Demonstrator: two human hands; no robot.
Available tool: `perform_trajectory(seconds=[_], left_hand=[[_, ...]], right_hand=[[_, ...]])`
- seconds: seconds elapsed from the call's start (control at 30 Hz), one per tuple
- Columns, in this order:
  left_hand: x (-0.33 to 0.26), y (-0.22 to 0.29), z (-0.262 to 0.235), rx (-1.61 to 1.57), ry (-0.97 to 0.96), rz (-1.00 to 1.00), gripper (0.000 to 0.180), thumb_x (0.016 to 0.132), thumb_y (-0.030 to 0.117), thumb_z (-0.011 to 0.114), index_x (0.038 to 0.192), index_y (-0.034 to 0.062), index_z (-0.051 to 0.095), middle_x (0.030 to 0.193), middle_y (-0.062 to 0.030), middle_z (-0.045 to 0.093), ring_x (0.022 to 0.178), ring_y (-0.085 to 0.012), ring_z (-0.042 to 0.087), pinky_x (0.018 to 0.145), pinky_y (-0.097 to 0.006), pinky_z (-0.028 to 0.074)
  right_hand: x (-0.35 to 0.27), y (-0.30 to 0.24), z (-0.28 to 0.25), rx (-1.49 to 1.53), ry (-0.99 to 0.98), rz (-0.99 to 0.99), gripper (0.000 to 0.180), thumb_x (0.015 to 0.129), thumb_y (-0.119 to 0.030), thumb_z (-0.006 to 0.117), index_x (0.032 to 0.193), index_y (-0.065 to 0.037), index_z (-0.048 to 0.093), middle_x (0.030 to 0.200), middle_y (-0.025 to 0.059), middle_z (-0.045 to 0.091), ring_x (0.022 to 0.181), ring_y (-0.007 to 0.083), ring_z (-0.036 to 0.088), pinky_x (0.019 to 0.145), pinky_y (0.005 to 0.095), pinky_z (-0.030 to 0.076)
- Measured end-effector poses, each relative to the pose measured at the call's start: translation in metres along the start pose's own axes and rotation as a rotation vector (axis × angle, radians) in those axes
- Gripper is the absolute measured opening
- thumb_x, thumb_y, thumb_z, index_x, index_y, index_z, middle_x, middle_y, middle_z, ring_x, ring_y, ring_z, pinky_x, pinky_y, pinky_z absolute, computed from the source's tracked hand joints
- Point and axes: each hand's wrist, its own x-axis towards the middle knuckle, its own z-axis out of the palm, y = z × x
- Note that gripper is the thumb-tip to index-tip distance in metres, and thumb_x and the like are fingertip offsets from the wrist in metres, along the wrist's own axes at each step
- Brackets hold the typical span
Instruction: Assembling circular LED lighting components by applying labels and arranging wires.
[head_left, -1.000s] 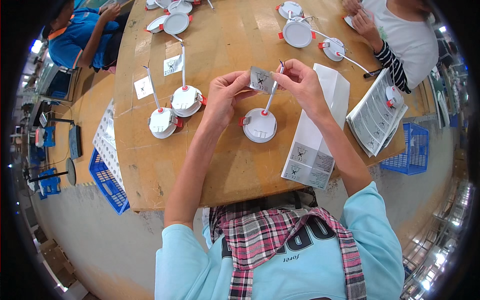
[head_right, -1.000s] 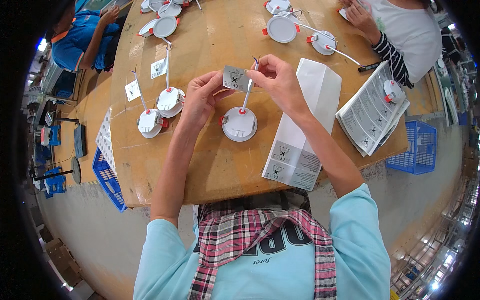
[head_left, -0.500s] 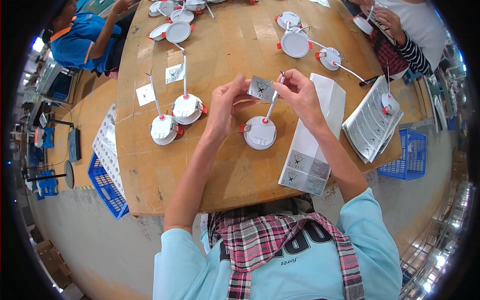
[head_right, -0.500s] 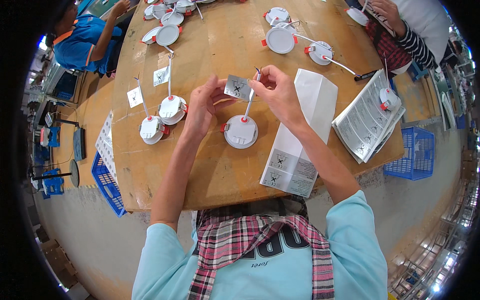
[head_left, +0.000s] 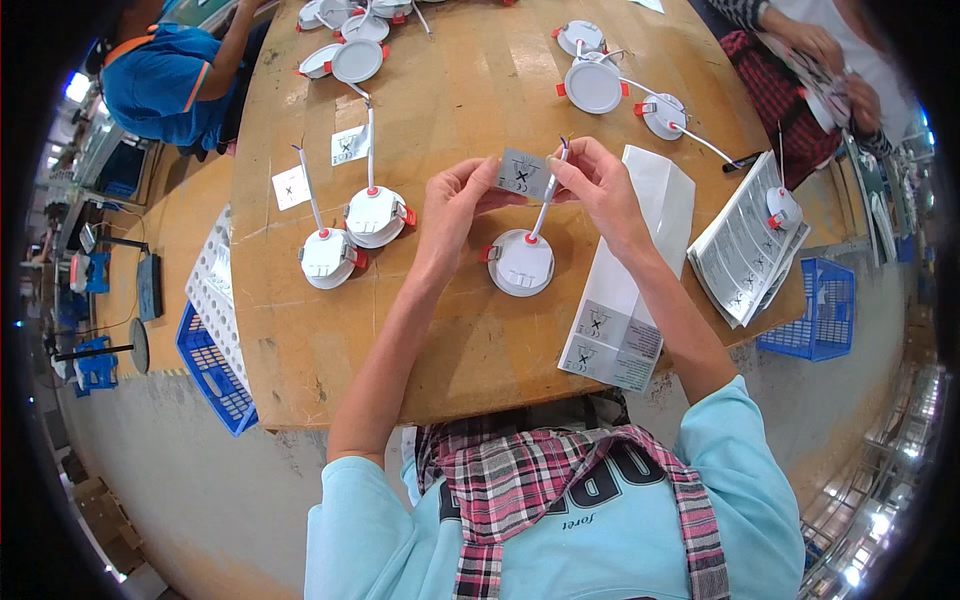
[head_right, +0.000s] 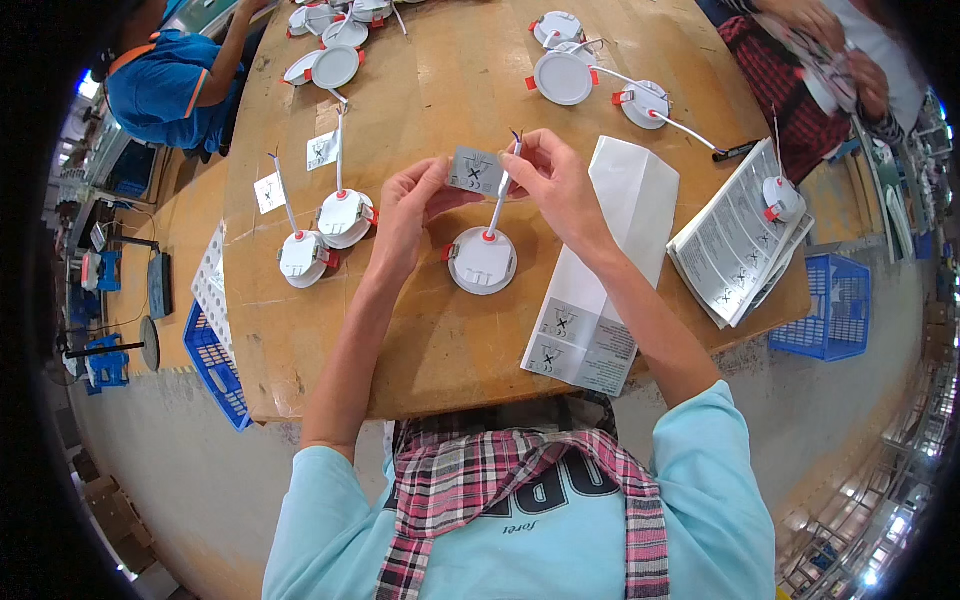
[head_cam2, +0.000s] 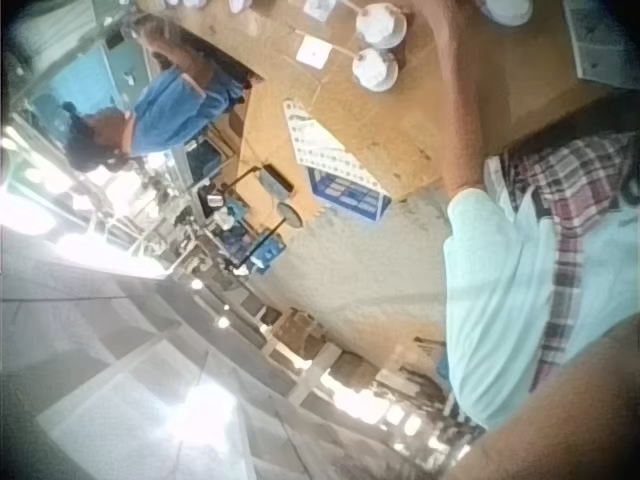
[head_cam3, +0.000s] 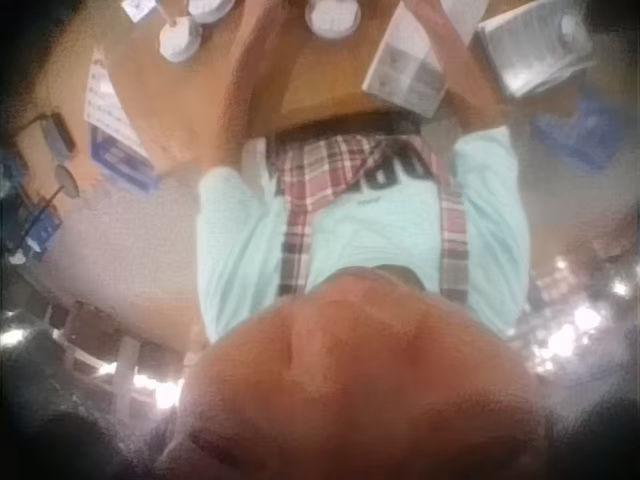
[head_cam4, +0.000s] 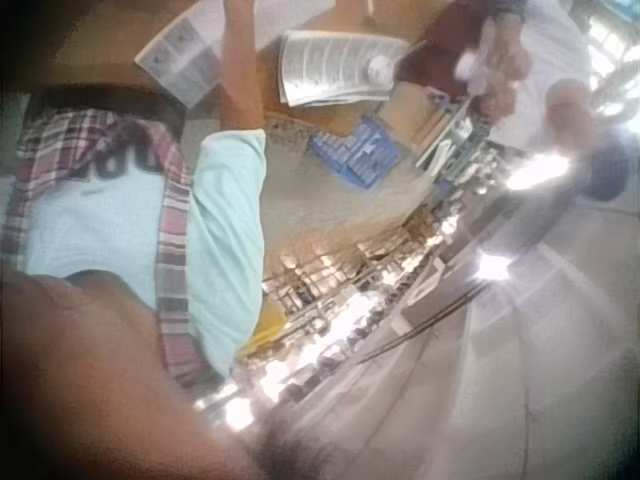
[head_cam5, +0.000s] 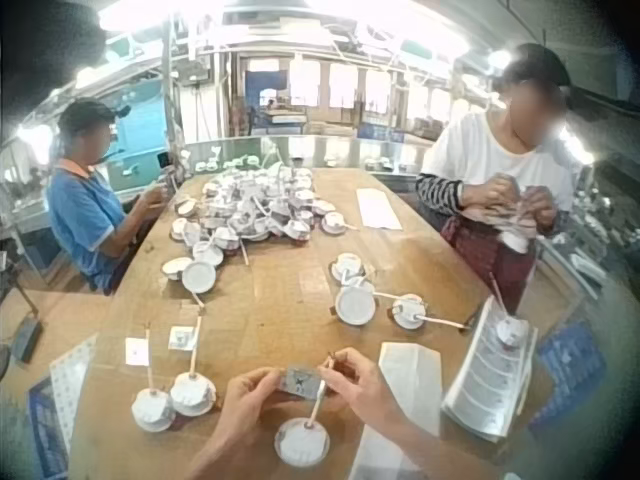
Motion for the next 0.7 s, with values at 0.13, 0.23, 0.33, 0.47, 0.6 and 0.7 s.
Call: perform_trajectory(seconds=[0.13,0.23,0.33,0.47,0.6,0.7], left_hand=[[0.0041,-0.0064,0.0006,0.069,0.08,0.061,0.025,0.09,0.019,0.061,0.098,-0.004,0.064,0.092,-0.0128,0.067,0.08,-0.0174,0.067,0.079,-0.029,0.054],[0.004,-0.0067,-0.0015,0.063,0.022,0.1,0.024,0.088,0.018,0.064,0.097,-0.004,0.064,0.089,-0.0126,0.067,0.079,-0.0169,0.067,0.079,-0.029,0.054],[0.0043,-0.0044,-0.0014,0.084,0.033,0.073,0.023,0.087,0.017,0.065,0.096,-0.0044,0.064,0.088,-0.012,0.068,0.078,-0.0165,0.067,0.078,-0.028,0.054],[0.0036,-0.0047,-0.0003,0.078,0.045,0.092,0.021,0.087,0.015,0.064,0.094,-0.0056,0.063,0.086,-0.0123,0.068,0.075,-0.017,0.067,0.075,-0.029,0.055],[0.0022,-0.0077,0.0001,0.034,0.054,0.104,0.021,0.089,0.014,0.062,0.093,-0.0063,0.062,0.085,-0.0134,0.068,0.074,-0.0185,0.067,0.073,-0.03,0.056],[0.0061,-0.0088,0.0012,0.027,0.023,0.077,0.021,0.09,0.015,0.06,0.094,-0.0059,0.062,0.085,-0.0134,0.068,0.074,-0.0186,0.067,0.075,-0.029,0.055]], right_hand=[[-0.001,-0.0018,0.0018,-0.039,-0.054,-0.017,0.019,0.087,-0.012,0.063,0.095,0.001,0.052,0.083,0.0085,0.063,0.073,0.0117,0.062,0.065,0.0246,0.052],[0.0004,-0.0009,0.0014,-0.04,-0.083,-0.014,0.019,0.086,-0.012,0.064,0.094,0.0,0.052,0.084,0.0087,0.063,0.074,0.012,0.062,0.063,0.0246,0.051],[0.002,0.0016,-0.0011,-0.027,-0.102,-0.007,0.019,0.086,-0.012,0.064,0.094,0.0,0.051,0.084,0.0087,0.063,0.074,0.0119,0.062,0.063,0.0246,0.051],[0.0019,0.0005,-0.0005,-0.017,-0.109,-0.003,0.019,0.086,-0.012,0.064,0.095,0.0,0.052,0.084,0.0086,0.063,0.073,0.0118,0.061,0.063,0.0245,0.051],[0.0017,0.0014,0.0029,0.022,-0.1,0.008,0.018,0.087,-0.011,0.063,0.096,0.001,0.053,0.084,0.009,0.064,0.074,0.0118,0.062,0.064,0.0246,0.051],[0.0023,0.0029,-0.0016,0.038,-0.098,0.013,0.019,0.087,-0.012,0.063,0.097,0.001,0.053,0.084,0.0092,0.065,0.074,0.0118,0.062,0.065,0.0245,0.052]])
